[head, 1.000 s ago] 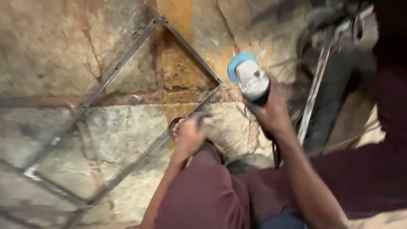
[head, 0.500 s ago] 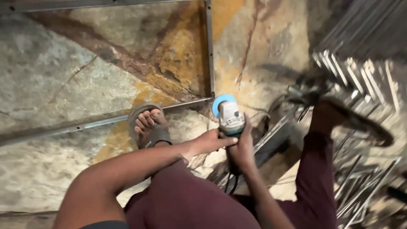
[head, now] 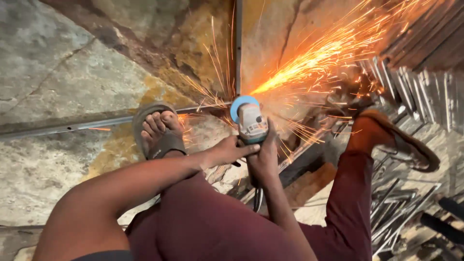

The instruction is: Grind metal furniture frame edges using a handheld angle grinder.

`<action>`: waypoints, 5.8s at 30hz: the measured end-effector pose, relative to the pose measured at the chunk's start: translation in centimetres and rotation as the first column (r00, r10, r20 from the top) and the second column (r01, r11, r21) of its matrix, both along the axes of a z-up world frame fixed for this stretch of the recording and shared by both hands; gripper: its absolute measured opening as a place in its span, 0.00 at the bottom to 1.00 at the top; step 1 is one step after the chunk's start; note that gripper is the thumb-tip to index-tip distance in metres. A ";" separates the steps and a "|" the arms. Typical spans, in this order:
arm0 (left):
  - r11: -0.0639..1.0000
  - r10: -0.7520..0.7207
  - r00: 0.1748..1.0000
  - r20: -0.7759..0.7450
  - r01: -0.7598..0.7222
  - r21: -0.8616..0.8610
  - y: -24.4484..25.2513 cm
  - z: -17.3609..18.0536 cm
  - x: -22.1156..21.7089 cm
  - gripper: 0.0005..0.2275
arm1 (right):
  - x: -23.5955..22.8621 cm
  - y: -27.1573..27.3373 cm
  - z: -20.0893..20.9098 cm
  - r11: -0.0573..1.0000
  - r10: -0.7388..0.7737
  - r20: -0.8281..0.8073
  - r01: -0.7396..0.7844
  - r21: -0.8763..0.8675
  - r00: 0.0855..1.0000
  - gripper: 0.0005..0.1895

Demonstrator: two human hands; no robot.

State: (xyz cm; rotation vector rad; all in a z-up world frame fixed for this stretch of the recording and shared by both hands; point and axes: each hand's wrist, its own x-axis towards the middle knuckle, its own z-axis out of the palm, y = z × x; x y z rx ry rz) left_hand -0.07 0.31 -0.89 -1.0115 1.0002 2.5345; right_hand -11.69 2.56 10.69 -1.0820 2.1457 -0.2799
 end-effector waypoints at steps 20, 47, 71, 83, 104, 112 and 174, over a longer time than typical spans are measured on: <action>0.982 0.085 0.993 -0.081 -0.069 0.176 -1.4 1.8 0.0 0.30 | -0.5 -1.7 1.5 0.995 -0.046 0.055 0.040 0.091 0.997 0.47; 0.987 0.024 0.991 -0.134 -0.002 0.160 -1.1 0.2 -0.4 0.33 | -0.2 -2.2 2.1 0.989 -0.031 0.039 0.025 0.143 0.999 0.49; 0.986 -0.011 0.992 -0.127 0.032 0.164 -1.9 1.5 -0.7 0.34 | -1.0 -1.0 1.8 1.000 -0.005 0.061 0.006 -0.009 0.998 0.47; 0.990 -0.037 0.993 -0.114 0.053 0.133 -1.8 1.3 -0.5 0.34 | -0.6 -1.4 2.5 0.993 -0.110 0.144 0.103 0.059 0.983 0.45; 0.983 -0.064 0.996 -0.057 0.072 0.171 -1.0 0.5 -1.5 0.30 | -3.1 0.4 0.7 0.999 -0.023 0.069 0.025 -0.028 0.997 0.50; 0.985 -0.006 0.998 -0.062 0.017 0.170 -1.1 0.8 -1.8 0.30 | -3.7 0.9 0.1 0.998 -0.005 0.099 0.012 -0.067 0.995 0.49; 0.993 -0.111 0.989 -0.098 0.114 0.021 -0.8 -0.9 -1.0 0.33 | -1.2 0.3 0.2 0.994 -0.107 0.129 0.109 -0.006 0.986 0.46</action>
